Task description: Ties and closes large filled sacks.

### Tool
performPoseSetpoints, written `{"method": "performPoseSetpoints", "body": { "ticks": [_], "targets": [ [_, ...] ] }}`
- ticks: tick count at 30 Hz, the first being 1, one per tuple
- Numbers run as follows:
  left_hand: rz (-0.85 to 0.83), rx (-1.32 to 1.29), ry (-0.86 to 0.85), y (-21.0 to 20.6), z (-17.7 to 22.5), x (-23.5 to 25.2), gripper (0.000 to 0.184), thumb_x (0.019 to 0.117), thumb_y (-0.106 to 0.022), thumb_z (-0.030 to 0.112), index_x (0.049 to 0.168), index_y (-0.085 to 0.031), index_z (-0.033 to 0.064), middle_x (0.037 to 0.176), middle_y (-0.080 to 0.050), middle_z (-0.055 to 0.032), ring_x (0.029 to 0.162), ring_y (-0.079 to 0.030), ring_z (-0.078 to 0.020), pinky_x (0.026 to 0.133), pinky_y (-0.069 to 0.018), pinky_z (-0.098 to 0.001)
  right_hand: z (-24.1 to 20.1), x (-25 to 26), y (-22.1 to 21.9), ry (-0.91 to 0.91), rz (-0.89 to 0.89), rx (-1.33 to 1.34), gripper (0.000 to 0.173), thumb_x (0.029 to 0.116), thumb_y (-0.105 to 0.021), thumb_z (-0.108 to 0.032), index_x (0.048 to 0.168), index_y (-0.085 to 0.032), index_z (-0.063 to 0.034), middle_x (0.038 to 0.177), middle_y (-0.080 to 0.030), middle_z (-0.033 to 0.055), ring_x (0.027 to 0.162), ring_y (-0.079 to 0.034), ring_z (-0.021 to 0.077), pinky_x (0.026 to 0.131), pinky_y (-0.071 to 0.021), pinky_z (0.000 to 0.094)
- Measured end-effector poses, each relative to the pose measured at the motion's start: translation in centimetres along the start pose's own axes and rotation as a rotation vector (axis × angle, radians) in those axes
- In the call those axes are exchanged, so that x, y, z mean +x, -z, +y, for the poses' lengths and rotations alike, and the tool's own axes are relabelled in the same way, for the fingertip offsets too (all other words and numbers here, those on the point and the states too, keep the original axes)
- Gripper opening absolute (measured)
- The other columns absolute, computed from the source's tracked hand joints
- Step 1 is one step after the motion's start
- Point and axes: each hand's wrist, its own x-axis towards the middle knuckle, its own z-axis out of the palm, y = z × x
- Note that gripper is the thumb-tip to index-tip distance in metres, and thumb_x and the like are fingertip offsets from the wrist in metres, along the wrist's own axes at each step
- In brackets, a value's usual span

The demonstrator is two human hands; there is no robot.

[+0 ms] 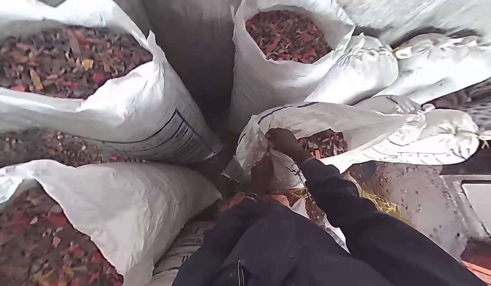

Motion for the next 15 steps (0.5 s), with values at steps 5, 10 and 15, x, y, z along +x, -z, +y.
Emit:
{"method": "performPoseSetpoints", "body": {
  "ticks": [5, 10, 15],
  "targets": [
    [0.317, 0.001, -0.313, -5.4, -4.1, 3.7, 0.036, 0.1069, -0.043, 0.023, 0.121, -0.067, -0.0004, 0.105, -0.073, -0.0227, 0.101, -0.072, -0.0392, 0.088, -0.0548, -0.0568, 2.8, -11.3, 1.7, 0.049, 0.415, 0.265, 0.026, 0.1035, -0.052, -0.008, 0.112, -0.069, 0.01, 0.107, -0.07, 0.0269, 0.102, -0.068, 0.0398, 0.093, -0.0507, 0.0561],
    [0.066, -0.032, -0.232, -1.7, -2.0, 0.5, 0.039, 0.109, -0.04, 0.016, 0.134, -0.058, -0.007, 0.121, -0.068, -0.029, 0.118, -0.064, -0.0438, 0.103, -0.0465, -0.0577, 5.4, -15.9, -2.2, -0.386, -0.107, 0.061, 0.036, 0.1084, -0.044, -0.017, 0.123, -0.063, 0.0098, 0.119, -0.065, 0.033, 0.117, -0.061, 0.0482, 0.102, -0.043, 0.0625],
    [0.089, -0.016, -0.215, -1.4, -1.5, 0.3, 0.04, 0.1094, -0.039, 0.017, 0.139, -0.055, -0.0048, 0.124, -0.067, -0.0268, 0.121, -0.064, -0.0403, 0.105, -0.0456, -0.0552, 4.4, -14.5, -4.8, -0.588, -0.099, 0.043, 0.043, 0.1079, -0.047, -0.026, 0.142, -0.05, 0.0007, 0.125, -0.064, 0.0289, 0.119, -0.062, 0.0459, 0.1, -0.0456, 0.0614]
  ]
}}
